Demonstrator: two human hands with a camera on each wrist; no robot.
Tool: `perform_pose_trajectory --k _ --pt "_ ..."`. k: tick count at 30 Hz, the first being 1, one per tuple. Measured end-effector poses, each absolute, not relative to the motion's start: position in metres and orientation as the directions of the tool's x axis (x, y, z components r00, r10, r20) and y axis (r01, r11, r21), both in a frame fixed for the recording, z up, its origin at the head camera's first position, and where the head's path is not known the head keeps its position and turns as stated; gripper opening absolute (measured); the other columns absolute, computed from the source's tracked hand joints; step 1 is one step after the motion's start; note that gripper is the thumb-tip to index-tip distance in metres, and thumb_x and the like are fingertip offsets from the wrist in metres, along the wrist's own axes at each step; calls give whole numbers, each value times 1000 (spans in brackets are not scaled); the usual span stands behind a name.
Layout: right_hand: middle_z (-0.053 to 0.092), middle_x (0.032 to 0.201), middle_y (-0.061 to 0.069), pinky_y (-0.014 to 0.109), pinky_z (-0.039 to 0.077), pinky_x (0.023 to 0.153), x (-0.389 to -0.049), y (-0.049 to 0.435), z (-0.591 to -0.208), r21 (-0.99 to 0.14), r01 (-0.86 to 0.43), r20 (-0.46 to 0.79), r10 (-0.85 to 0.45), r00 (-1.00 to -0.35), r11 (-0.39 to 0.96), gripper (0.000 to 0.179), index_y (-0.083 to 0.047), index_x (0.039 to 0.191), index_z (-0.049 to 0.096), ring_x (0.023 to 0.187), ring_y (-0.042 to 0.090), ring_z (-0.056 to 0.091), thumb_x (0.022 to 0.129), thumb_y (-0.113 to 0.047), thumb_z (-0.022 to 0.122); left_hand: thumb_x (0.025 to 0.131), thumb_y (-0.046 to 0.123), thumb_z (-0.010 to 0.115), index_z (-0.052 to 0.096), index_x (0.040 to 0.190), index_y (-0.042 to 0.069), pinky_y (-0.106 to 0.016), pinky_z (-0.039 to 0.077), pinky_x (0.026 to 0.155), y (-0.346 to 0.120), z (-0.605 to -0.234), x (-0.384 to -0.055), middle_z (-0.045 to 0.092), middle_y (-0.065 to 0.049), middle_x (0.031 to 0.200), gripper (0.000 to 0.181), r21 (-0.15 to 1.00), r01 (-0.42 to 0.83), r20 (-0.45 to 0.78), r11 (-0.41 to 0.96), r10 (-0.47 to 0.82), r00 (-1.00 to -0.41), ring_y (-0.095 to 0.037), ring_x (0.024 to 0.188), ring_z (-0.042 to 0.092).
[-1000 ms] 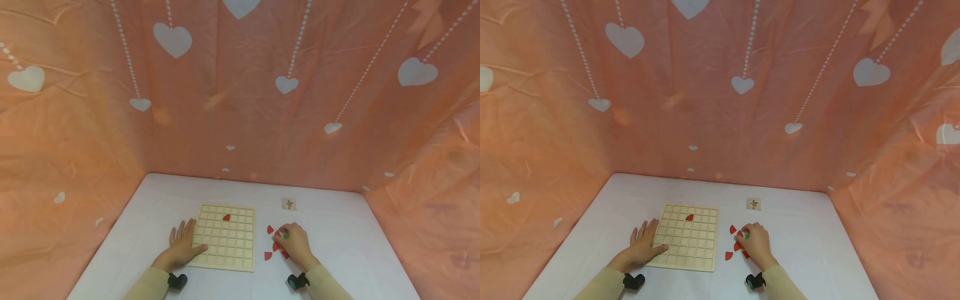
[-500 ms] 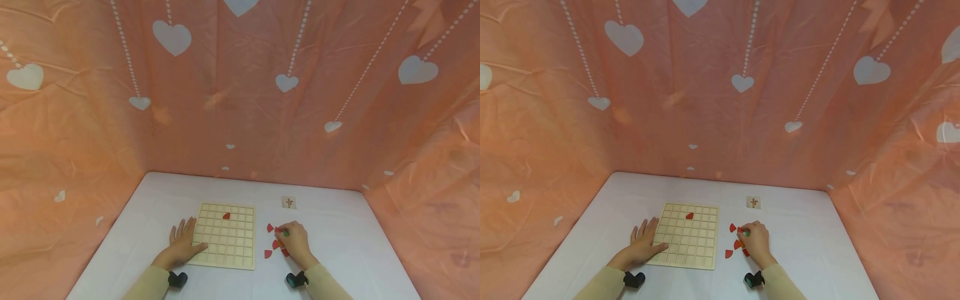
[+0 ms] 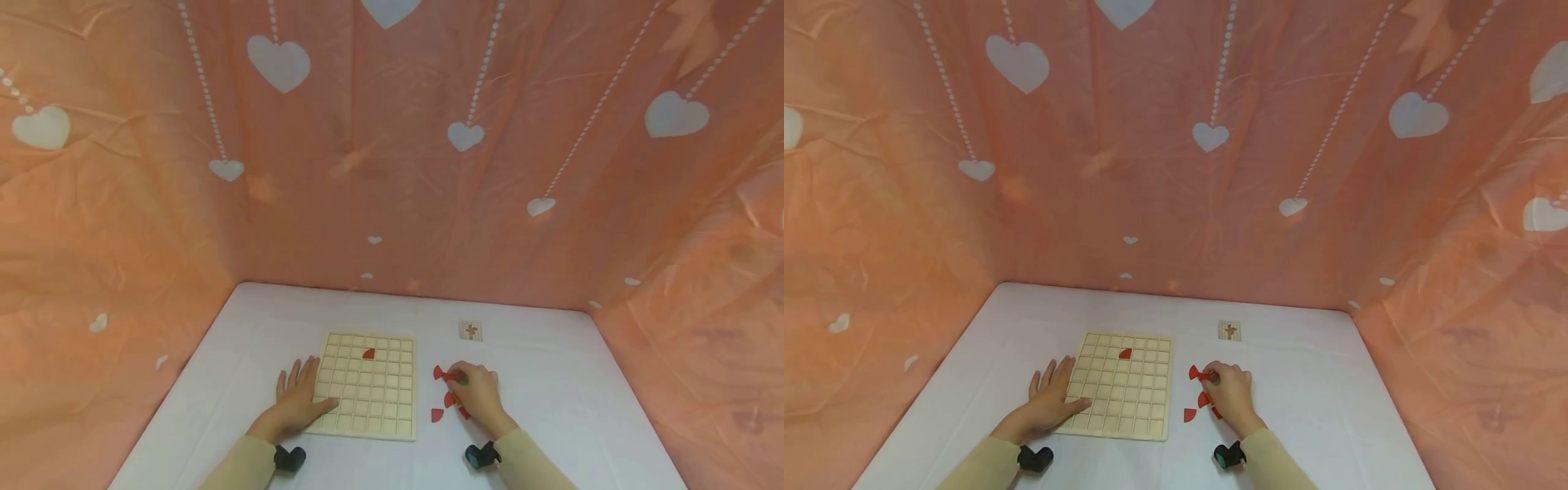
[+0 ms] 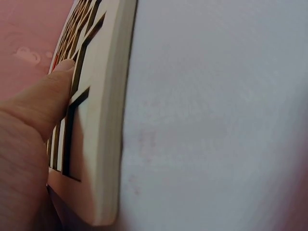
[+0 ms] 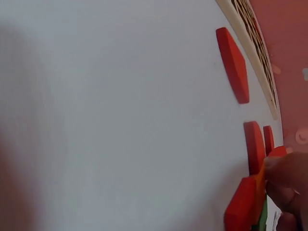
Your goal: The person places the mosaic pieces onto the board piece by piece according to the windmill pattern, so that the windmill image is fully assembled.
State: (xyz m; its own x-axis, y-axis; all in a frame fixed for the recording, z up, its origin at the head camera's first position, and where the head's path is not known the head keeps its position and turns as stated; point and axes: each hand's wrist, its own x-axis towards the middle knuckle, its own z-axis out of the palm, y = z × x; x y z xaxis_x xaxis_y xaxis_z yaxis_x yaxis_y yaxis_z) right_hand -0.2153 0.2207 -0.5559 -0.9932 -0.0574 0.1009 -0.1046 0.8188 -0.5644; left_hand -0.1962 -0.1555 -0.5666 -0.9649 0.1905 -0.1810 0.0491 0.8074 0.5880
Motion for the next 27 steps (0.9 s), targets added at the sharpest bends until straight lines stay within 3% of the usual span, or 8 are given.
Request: perform_pose_trajectory --k 9,14,19,23,27 --pt "66 83 -10 39 30 77 -220 202 -552 -659 -86 90 -35 -995 747 11 -20 97 70 80 15 54 86 -20 74 84 57 66 5 153 -3 -58 -17 108 -157 -571 -197 3 -23 159 110 597 44 -188 801 193 -963 -42 143 -12" --pt "60 78 -11 37 29 73 -224 167 -551 -733 -93 73 -58 -996 674 9 -20 96 68 75 13 50 88 -22 72 84 57 66 5 153 -3 -58 -17 108 -158 -571 -197 3 -23 159 110 595 43 -190 803 192 -963 -41 143 -12" --pt "60 80 -11 39 30 77 -229 126 -552 -778 -148 92 -122 -988 611 8 -20 95 67 77 13 52 88 -21 71 84 54 67 7 153 -4 -58 -16 108 -158 -568 -195 5 -24 159 108 592 45 -185 804 190 -964 -42 144 -9" --pt "60 79 -11 41 29 82 -232 101 -555 -791 -182 115 -151 -982 584 7 -19 93 66 75 9 54 89 -18 71 84 54 68 8 152 -5 -57 -17 109 -157 -567 -195 5 -24 159 108 602 41 -183 798 188 -965 -43 144 -9" --pt "58 77 -11 36 35 78 -236 83 -555 -788 -216 142 -171 -975 576 7 -17 93 66 73 7 52 88 -16 71 84 56 67 9 152 -4 -57 -17 109 -156 -567 -195 6 -24 159 108 600 47 -174 799 188 -967 -42 144 -9"
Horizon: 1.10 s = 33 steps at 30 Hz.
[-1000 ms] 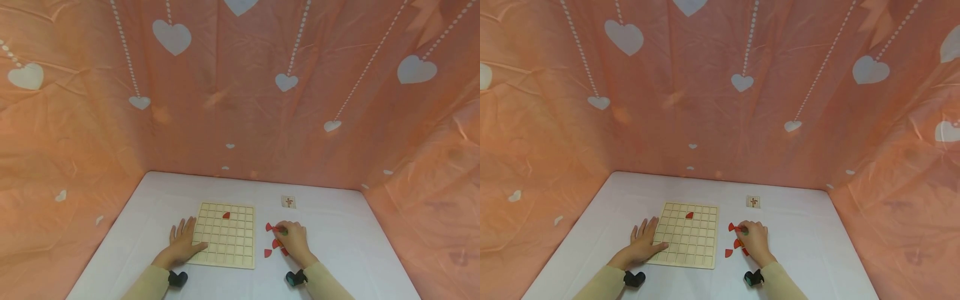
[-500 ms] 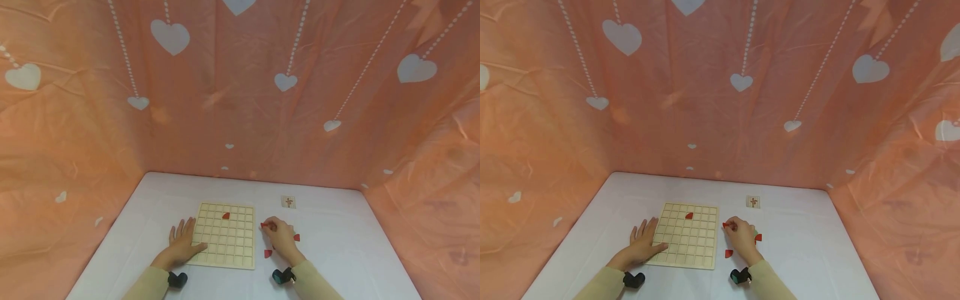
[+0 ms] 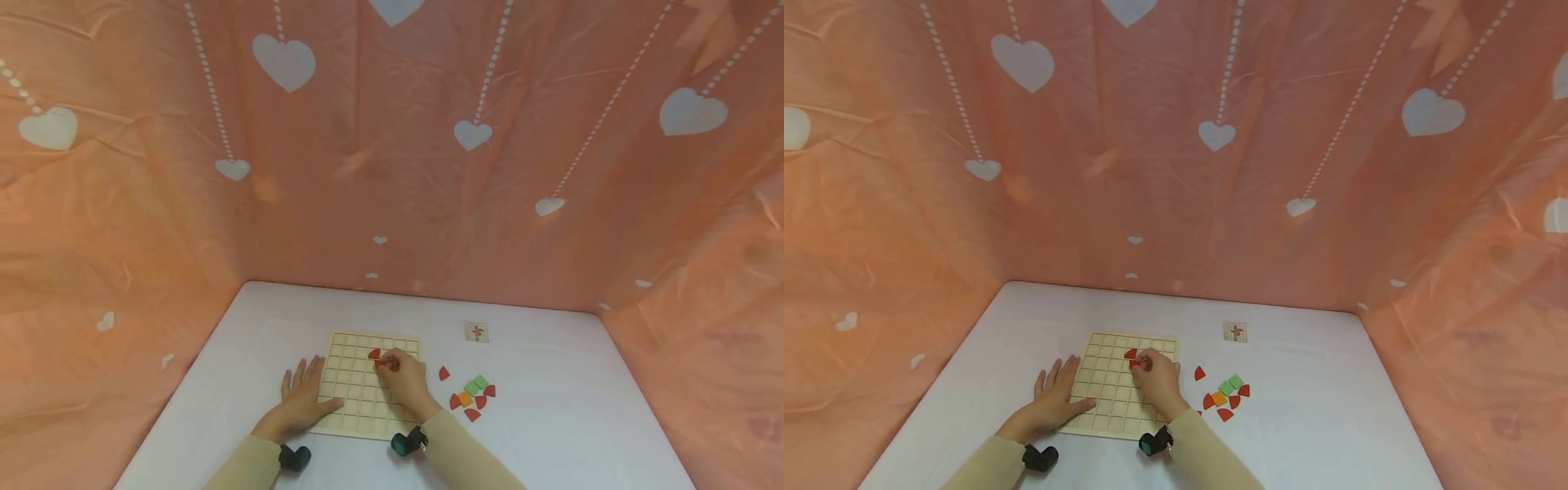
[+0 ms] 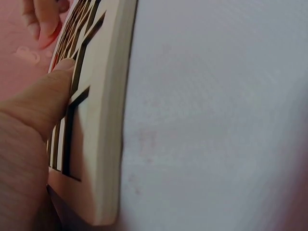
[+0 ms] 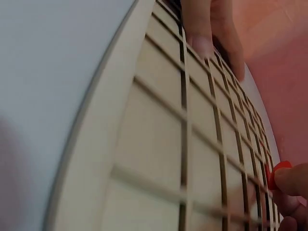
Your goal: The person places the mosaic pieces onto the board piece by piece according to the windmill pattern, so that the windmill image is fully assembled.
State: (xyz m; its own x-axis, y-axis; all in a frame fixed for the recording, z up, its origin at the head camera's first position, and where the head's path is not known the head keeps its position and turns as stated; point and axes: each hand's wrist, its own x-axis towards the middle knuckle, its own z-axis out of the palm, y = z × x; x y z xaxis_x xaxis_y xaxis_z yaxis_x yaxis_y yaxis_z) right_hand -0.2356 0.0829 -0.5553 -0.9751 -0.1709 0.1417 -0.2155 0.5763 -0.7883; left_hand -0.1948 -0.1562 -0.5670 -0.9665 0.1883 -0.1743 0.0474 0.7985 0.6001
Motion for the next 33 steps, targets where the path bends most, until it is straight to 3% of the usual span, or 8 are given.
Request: perform_pose_trajectory --k 6,13,28,33 --pt "59 74 -13 34 32 75 -241 70 -560 -736 -252 182 -175 -968 628 6 -16 90 67 70 6 53 87 -16 72 84 54 67 11 152 -5 -57 -16 109 -155 -568 -194 9 -24 159 106 592 62 -161 803 193 -968 -43 144 -6" --pt "61 74 -10 24 46 60 -245 67 -569 -718 -258 206 -156 -966 647 10 -11 95 73 67 6 54 87 -16 72 83 53 69 12 152 -5 -58 -15 109 -154 -567 -193 9 -24 158 106 601 48 -172 798 188 -967 -43 144 -8" --pt "59 73 -10 25 45 60 -243 70 -568 -700 -265 231 -141 -963 663 15 -10 97 73 67 6 53 84 -16 76 84 55 68 11 152 -4 -58 -14 109 -154 -569 -195 8 -23 159 107 579 53 -176 814 188 -966 -42 144 -8" --pt "62 83 -7 30 49 70 -239 77 -566 -715 -257 211 -149 -966 651 18 -10 101 71 77 10 57 85 -17 73 84 56 67 10 152 -4 -58 -15 109 -155 -568 -195 7 -23 159 108 574 42 -182 817 178 -967 -42 144 -8"
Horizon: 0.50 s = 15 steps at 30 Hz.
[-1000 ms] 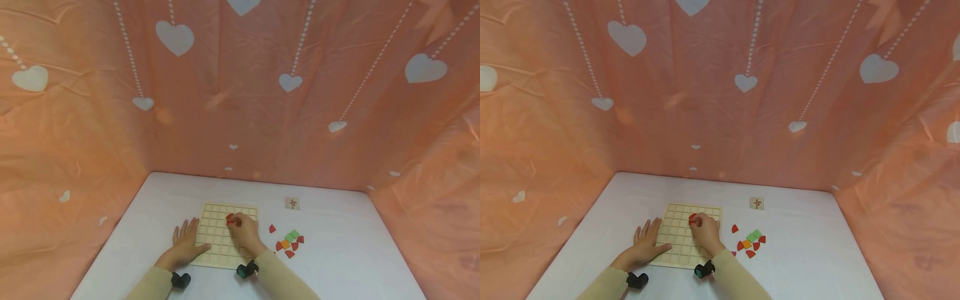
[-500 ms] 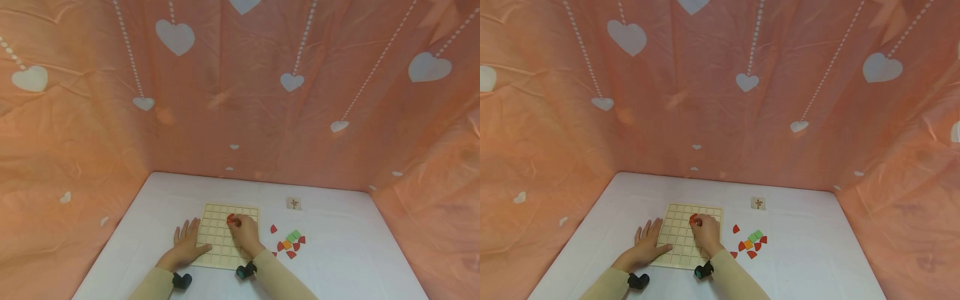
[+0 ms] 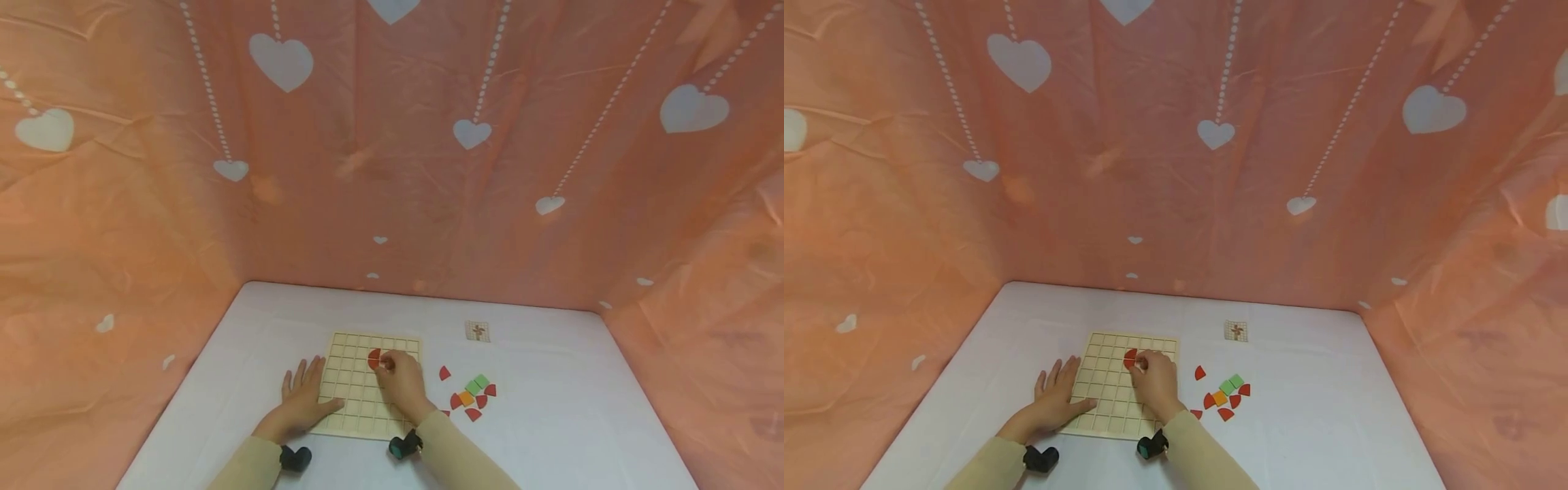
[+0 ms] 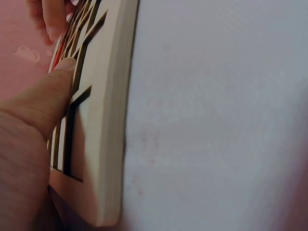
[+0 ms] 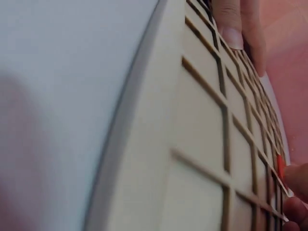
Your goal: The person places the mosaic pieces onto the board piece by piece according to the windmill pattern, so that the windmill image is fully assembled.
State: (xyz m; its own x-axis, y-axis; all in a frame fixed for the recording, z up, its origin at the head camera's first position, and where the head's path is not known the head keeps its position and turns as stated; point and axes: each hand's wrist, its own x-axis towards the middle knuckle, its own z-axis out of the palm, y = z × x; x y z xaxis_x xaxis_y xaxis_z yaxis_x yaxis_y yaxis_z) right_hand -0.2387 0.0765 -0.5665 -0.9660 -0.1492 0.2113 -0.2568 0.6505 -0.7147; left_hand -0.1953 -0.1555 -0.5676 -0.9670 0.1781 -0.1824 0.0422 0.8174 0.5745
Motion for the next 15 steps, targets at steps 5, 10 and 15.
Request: perform_pose_trajectory --k 5,10,15 --pt "62 97 1 38 50 82 -231 105 -556 -770 -229 178 -144 -974 595 23 -6 110 67 91 17 57 89 -17 69 84 55 67 8 153 -4 -57 -16 109 -155 -568 -196 6 -23 159 108 580 37 -188 814 178 -966 -42 144 -10" --pt "60 100 4 38 51 79 -226 144 -549 -766 -165 147 -81 -986 622 26 -6 113 66 90 19 56 90 -18 68 84 55 67 7 152 -5 -58 -15 108 -156 -568 -197 5 -24 159 109 587 41 -182 808 181 -966 -43 143 -10" --pt "59 102 4 38 51 80 -221 179 -547 -758 -88 114 -2 -993 646 28 -9 114 66 90 19 56 89 -21 71 83 57 67 7 152 -4 -58 -16 108 -156 -571 -197 5 -24 159 110 590 42 -184 807 184 -966 -42 143 -11"
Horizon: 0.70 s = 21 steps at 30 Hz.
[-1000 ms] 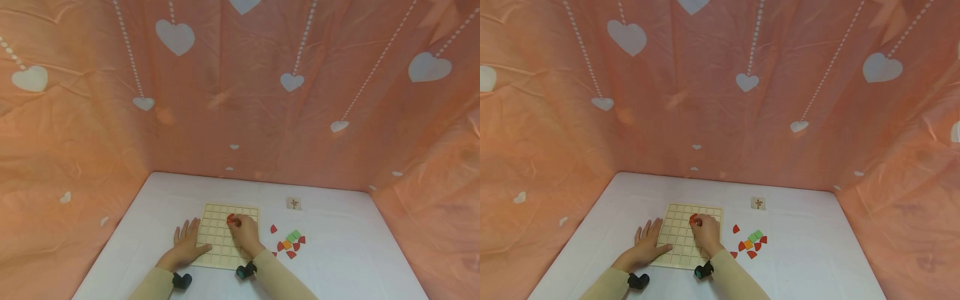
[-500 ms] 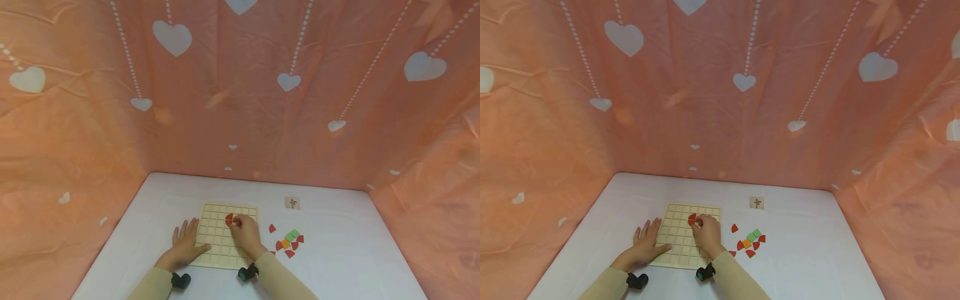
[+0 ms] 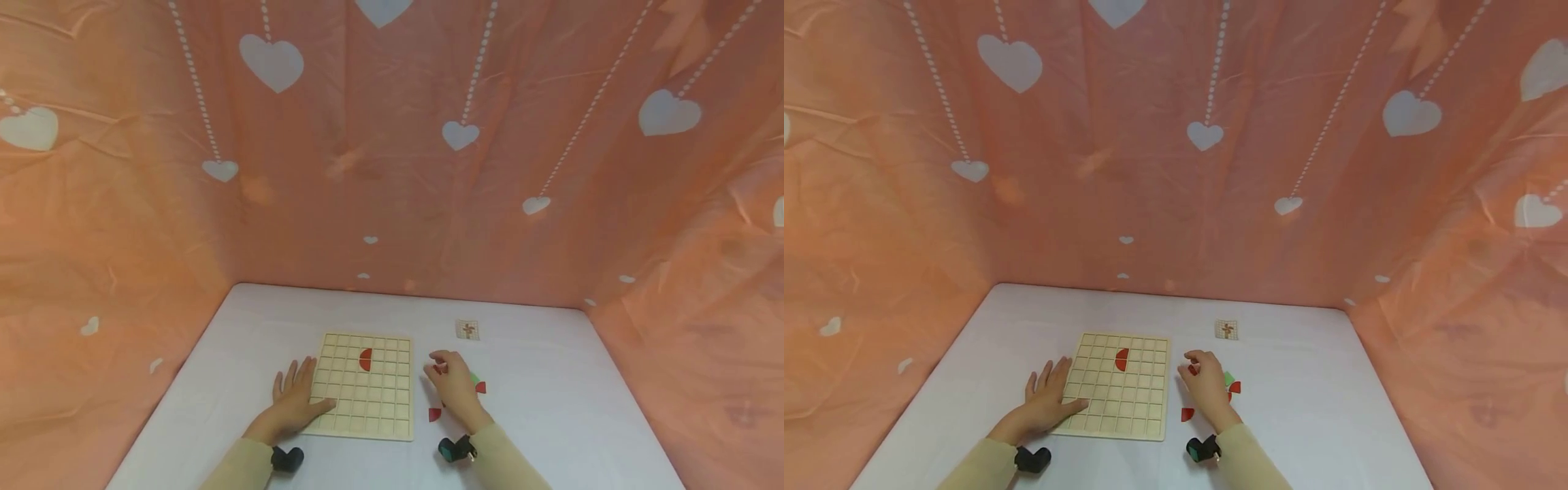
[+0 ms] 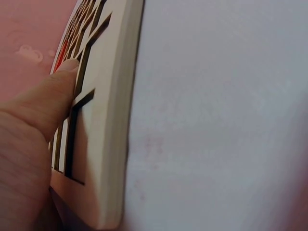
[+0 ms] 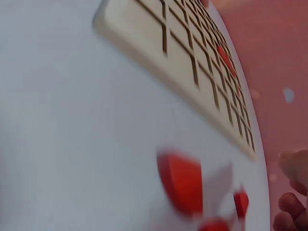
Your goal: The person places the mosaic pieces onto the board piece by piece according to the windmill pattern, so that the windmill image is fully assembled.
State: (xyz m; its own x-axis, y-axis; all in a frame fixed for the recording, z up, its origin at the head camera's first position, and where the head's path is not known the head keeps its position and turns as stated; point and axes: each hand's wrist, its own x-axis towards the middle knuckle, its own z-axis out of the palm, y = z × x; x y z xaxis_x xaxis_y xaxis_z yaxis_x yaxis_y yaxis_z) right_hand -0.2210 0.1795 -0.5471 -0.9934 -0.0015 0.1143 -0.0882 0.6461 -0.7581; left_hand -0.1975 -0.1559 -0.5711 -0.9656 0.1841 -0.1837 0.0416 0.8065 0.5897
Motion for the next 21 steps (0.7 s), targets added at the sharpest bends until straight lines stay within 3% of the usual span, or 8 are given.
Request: perform_pose_trajectory --k 4,11,21 --pt "59 106 6 41 51 83 -214 204 -546 -767 -47 85 28 -996 640 32 -8 117 65 94 22 56 89 -22 71 83 58 66 7 153 -4 -58 -17 108 -157 -573 -198 5 -23 159 110 581 36 -189 813 178 -966 -42 143 -12" --pt "59 112 8 35 49 79 -201 248 -547 -747 27 32 76 -997 665 37 -7 122 62 92 20 52 90 -24 70 83 56 67 8 152 -5 -58 -17 108 -155 -571 -195 6 -24 158 109 578 39 -190 815 181 -965 -43 143 -9" --pt "59 113 12 44 49 83 -192 282 -552 -697 107 -27 124 -992 709 44 -5 124 61 98 25 56 89 -32 71 84 54 68 8 152 -4 -57 -16 108 -154 -568 -194 6 -24 159 108 580 26 -194 815 170 -966 -42 143 -10"
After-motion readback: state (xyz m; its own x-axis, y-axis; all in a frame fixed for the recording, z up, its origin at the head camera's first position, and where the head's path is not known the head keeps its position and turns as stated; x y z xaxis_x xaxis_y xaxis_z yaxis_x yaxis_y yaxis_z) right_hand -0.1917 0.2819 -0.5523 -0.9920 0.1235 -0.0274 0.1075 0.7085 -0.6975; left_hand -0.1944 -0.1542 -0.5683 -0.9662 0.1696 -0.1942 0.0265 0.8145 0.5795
